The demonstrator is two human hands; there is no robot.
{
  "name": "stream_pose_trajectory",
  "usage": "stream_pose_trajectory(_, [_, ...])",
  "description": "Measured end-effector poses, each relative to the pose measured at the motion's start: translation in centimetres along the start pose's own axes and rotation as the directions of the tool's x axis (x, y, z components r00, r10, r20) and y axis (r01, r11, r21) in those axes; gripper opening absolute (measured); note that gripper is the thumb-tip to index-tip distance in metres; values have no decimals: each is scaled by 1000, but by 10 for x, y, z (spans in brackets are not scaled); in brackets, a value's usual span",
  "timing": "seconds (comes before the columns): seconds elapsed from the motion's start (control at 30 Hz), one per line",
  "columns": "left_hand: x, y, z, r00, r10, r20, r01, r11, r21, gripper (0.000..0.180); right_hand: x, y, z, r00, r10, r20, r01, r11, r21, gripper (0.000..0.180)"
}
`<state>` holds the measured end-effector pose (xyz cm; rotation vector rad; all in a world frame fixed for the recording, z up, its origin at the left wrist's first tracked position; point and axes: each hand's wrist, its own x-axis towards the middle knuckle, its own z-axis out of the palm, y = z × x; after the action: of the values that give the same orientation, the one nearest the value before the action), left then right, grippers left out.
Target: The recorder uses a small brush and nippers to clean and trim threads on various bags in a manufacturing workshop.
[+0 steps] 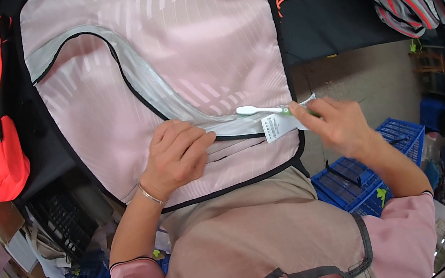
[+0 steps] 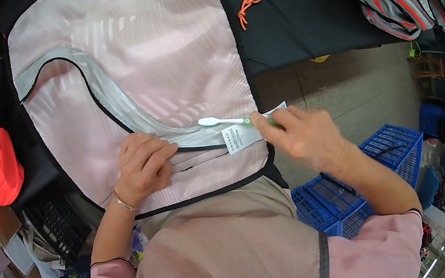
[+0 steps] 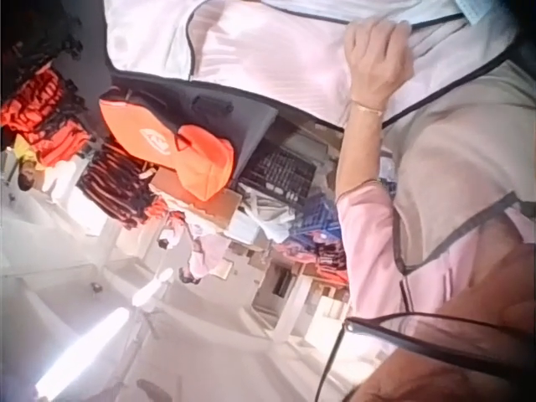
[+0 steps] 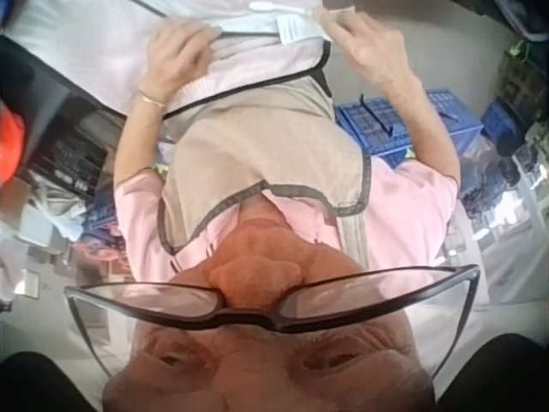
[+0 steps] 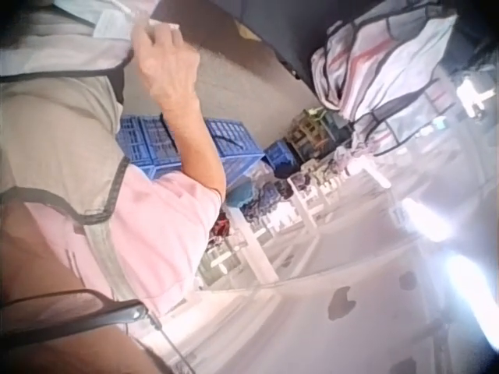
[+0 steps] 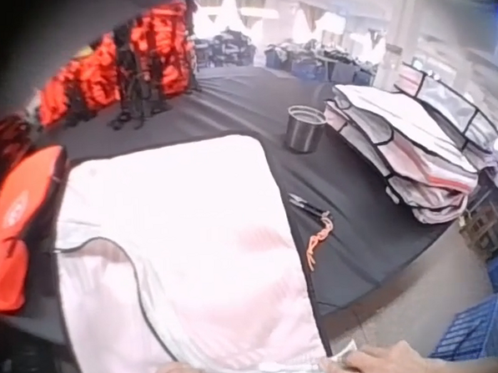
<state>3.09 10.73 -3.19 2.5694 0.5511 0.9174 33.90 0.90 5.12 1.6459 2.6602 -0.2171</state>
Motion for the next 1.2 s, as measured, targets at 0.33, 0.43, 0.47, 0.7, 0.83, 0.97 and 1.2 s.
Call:
stream_pose_trajectory(0.33, [4,-2,0,999,-10,-31,10,1000,-13,32,48,-67,27,972,78,-223,-79,997,4,47])
stream_pose_trajectory(0.43, [4,-3,2,998,-2,-63,1,1000,-14,31,82,-81,24,951,179,-254,-176,984,34,48])
stream_pose_trajectory(0.47, [4,-3,3,998,0,-67,-2,1000,-28,31,90,-85,23,940,209,-268,-207,978,36,49])
stream_pose_trajectory(0.7, [3,0,3,995,-21,-96,18,999,-31,26,54,-100,-3,983,177,-45,-178,984,-23,47])
stream_pose_trajectory(0.83, [8,-3,5,993,-5,-114,0,999,-47,26,95,-92,9,968,205,-145,-211,977,-23,52])
stream_pose_trajectory(0.97, [5,-5,4,991,-8,-130,0,998,-59,25,88,-92,13,971,174,-163,-180,983,-24,54])
stream_pose_trajectory(1.2, [6,-1,3,990,10,-139,-15,999,-36,23,104,-94,6,976,180,-122,-183,983,-15,53])
